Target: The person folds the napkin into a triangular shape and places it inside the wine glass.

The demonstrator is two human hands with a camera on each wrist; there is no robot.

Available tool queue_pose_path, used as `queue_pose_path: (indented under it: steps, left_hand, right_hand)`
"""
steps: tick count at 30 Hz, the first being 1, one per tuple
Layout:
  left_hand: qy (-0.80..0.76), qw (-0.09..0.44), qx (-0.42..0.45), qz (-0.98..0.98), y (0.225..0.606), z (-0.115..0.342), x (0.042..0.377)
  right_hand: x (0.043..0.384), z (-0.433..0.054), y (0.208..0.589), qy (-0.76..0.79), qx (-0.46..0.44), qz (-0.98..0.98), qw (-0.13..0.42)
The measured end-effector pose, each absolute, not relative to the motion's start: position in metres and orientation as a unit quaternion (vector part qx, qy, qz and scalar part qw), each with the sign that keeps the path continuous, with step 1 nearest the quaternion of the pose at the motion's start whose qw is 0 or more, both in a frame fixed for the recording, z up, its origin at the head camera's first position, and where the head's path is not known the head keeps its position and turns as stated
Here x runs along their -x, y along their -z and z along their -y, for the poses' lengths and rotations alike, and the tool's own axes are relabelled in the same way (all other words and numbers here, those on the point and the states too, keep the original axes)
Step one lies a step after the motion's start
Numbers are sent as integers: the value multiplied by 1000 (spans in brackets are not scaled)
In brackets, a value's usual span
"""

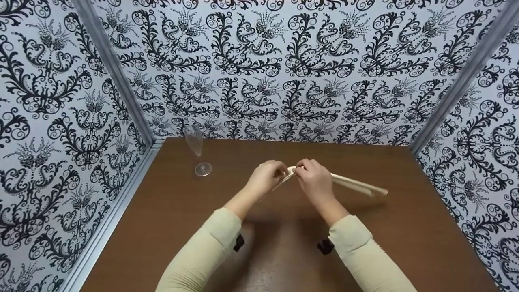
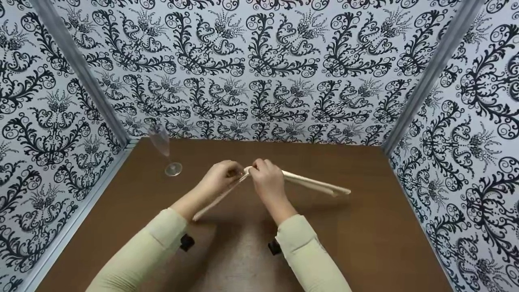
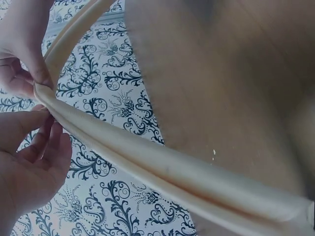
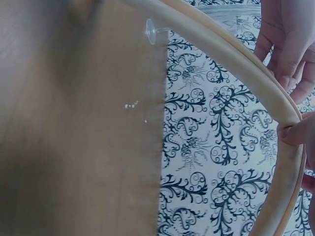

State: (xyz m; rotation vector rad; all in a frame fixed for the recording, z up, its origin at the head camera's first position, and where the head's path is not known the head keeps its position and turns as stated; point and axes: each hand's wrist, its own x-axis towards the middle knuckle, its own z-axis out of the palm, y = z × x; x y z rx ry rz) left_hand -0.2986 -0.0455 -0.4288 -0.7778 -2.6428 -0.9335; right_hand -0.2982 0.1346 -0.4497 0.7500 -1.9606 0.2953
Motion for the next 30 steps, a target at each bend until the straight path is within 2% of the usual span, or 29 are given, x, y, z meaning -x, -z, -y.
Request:
queue_pose_path:
  steps: [7,16,23,30]
  left_hand:
    - [367,95,240,894,414,45,297]
    - [452,11,224,863,389,47,292]
    - [477,-36,245,843,379,51,291]
    - [461,-50,268,844,377,54,289]
  right_hand:
    - [296,-137,432,-132,-314,796,500]
    - [288,-136,409,-189,-307,779,514]
    - [281,-137,401,-252,-319,767,497]
    - [276,-140,398,-292,-340,755,479]
